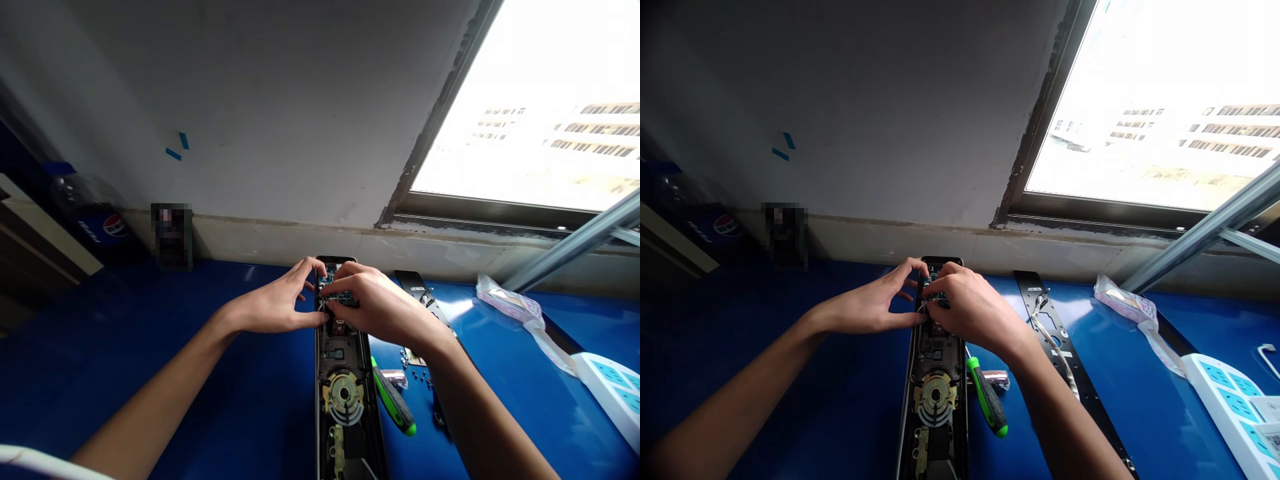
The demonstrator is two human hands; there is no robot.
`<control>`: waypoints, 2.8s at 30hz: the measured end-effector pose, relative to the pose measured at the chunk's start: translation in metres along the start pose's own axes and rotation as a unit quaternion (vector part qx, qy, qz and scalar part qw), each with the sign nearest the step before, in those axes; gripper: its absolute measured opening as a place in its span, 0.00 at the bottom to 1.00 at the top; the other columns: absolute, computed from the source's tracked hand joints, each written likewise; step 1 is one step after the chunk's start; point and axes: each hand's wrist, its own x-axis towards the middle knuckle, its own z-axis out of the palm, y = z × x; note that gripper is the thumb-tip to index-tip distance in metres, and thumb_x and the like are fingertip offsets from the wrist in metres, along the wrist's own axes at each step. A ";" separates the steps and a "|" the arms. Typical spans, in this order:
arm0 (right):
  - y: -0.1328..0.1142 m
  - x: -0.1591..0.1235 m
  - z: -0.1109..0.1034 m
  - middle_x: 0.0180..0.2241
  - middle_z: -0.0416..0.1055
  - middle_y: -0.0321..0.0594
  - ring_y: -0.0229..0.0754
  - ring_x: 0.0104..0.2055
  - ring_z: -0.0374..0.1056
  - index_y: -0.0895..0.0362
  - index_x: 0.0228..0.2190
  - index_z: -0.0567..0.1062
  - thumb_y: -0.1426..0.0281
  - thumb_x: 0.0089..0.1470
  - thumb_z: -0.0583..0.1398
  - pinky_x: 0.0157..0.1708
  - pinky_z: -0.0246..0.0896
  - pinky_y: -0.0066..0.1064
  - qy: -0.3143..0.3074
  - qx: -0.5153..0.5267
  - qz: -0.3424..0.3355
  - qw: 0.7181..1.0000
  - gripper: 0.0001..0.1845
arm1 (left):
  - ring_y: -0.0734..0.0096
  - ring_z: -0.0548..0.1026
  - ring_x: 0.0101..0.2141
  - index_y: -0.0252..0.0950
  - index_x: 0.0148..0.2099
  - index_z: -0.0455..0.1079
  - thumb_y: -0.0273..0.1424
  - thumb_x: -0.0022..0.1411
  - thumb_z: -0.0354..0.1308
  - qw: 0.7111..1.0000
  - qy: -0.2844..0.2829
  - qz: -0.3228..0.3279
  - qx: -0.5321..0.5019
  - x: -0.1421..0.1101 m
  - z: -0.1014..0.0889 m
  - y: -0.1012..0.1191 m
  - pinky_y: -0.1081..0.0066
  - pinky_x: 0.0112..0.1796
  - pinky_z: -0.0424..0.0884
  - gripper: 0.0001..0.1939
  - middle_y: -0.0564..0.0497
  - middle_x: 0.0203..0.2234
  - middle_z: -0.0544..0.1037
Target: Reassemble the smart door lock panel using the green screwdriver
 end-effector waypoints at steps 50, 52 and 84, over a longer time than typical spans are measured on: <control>-0.004 -0.011 -0.005 0.46 0.72 0.43 0.43 0.44 0.73 0.47 0.50 0.82 0.69 0.67 0.57 0.42 0.65 0.36 -0.035 -0.050 -0.006 0.998 0.16 | 0.54 0.73 0.57 0.47 0.59 0.57 0.41 0.63 0.66 1.000 0.006 0.016 0.002 0.002 0.001 -0.003 0.51 0.55 0.76 0.27 0.46 0.63 0.63; -0.004 -0.011 -0.006 0.46 0.71 0.43 0.44 0.45 0.73 0.48 0.49 0.82 0.68 0.68 0.57 0.43 0.65 0.36 -0.037 -0.050 -0.013 0.998 0.15 | 0.55 0.73 0.57 0.47 0.59 0.57 0.41 0.63 0.66 1.000 0.008 0.019 0.002 0.002 0.001 -0.004 0.51 0.55 0.76 0.27 0.46 0.63 0.63; -0.002 0.022 0.015 0.31 0.79 0.40 0.39 0.31 0.69 0.55 0.31 0.86 0.76 0.53 0.65 0.33 0.59 0.31 0.112 -0.032 0.069 0.991 0.08 | 0.54 0.73 0.58 0.45 0.58 0.58 0.39 0.61 0.69 0.999 0.024 0.017 -0.021 0.005 0.003 -0.010 0.53 0.54 0.77 0.29 0.44 0.63 0.64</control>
